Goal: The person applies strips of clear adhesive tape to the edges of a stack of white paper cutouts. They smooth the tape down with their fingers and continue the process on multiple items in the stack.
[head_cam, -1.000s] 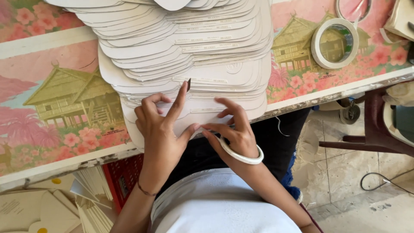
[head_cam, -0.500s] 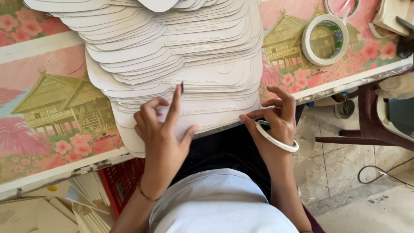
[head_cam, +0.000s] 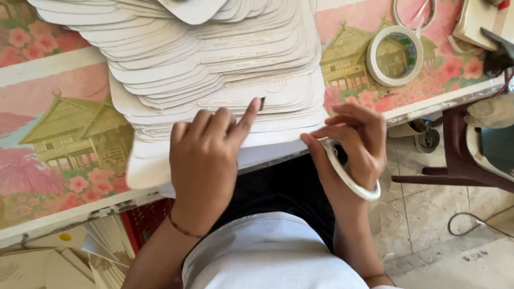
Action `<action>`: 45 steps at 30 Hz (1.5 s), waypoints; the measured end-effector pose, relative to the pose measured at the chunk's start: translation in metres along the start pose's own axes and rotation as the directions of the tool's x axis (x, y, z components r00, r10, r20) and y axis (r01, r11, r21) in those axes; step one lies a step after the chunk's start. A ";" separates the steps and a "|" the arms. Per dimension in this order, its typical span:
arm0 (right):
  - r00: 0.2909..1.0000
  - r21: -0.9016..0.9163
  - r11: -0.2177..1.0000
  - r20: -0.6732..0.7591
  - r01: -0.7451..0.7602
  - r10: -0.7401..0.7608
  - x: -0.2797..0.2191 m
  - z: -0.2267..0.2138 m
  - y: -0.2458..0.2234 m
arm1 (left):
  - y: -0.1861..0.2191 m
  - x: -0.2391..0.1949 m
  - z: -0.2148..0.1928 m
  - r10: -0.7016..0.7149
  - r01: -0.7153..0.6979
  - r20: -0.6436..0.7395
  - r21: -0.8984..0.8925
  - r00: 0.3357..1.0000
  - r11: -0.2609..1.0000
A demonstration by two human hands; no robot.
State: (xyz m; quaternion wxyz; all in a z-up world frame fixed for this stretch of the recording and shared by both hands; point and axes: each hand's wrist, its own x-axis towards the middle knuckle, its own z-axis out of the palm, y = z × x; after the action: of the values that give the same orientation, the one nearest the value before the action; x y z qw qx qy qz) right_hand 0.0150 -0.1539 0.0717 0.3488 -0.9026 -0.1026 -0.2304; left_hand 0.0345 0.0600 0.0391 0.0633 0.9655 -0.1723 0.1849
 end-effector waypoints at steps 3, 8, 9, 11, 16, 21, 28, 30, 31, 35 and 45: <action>0.999 0.017 1.000 -0.053 0.003 -0.002 -0.003 0.000 0.000 | 0.000 -0.003 0.014 -0.007 0.003 -0.196 -0.019 0.981 1.000; 0.989 -0.016 0.999 0.135 -0.051 0.053 -0.020 0.021 0.049 | 0.012 -0.018 0.057 0.014 -0.017 -0.063 -0.044 0.998 0.999; 0.994 -0.002 1.000 0.109 -0.026 0.026 -0.025 0.022 0.055 | 0.022 -0.028 0.059 0.036 -0.044 -0.067 -0.118 0.997 0.992; 0.996 0.015 1.000 0.093 -0.009 0.008 -0.032 0.023 0.060 | 0.036 -0.040 0.056 0.054 -0.064 -0.058 -0.194 0.997 0.979; 0.996 -0.106 0.991 0.055 0.080 -0.074 -0.037 0.025 0.060 | 0.055 -0.042 0.041 0.143 -0.143 -0.017 -0.220 0.990 0.965; 0.987 -0.182 0.971 -0.001 0.156 -0.159 -0.050 0.029 0.061 | 0.069 -0.032 0.038 0.191 -0.195 -0.044 -0.163 0.981 0.967; 0.973 -0.111 0.983 -0.164 0.146 -0.164 -0.074 0.025 0.047 | 0.075 -0.032 0.051 0.173 -0.177 -0.046 -0.104 0.984 0.979; 0.993 -0.008 0.999 -0.109 0.048 -0.048 -0.067 0.023 0.037 | 0.064 -0.036 0.047 0.145 -0.147 -0.029 -0.233 0.989 0.961; 0.997 0.072 0.996 -0.053 -0.058 0.062 -0.063 0.021 0.033 | 0.059 -0.037 0.046 0.130 -0.129 -0.022 -0.368 0.991 0.921; 0.991 0.133 0.983 0.061 -0.124 0.116 -0.055 0.039 0.022 | 0.007 -0.045 0.035 -0.041 0.035 -0.009 -0.377 0.999 0.926; 0.975 0.183 0.978 0.213 -0.097 0.057 -0.056 0.081 -0.004 | -0.022 -0.065 0.021 -0.297 0.396 0.271 -0.470 0.915 0.789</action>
State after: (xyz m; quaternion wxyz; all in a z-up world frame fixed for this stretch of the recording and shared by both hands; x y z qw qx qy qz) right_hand -0.0077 -0.0976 -0.0062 0.4306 -0.8870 -0.1249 -0.1105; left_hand -0.0077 0.0964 -0.0061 0.3364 0.9405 -0.0397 0.0276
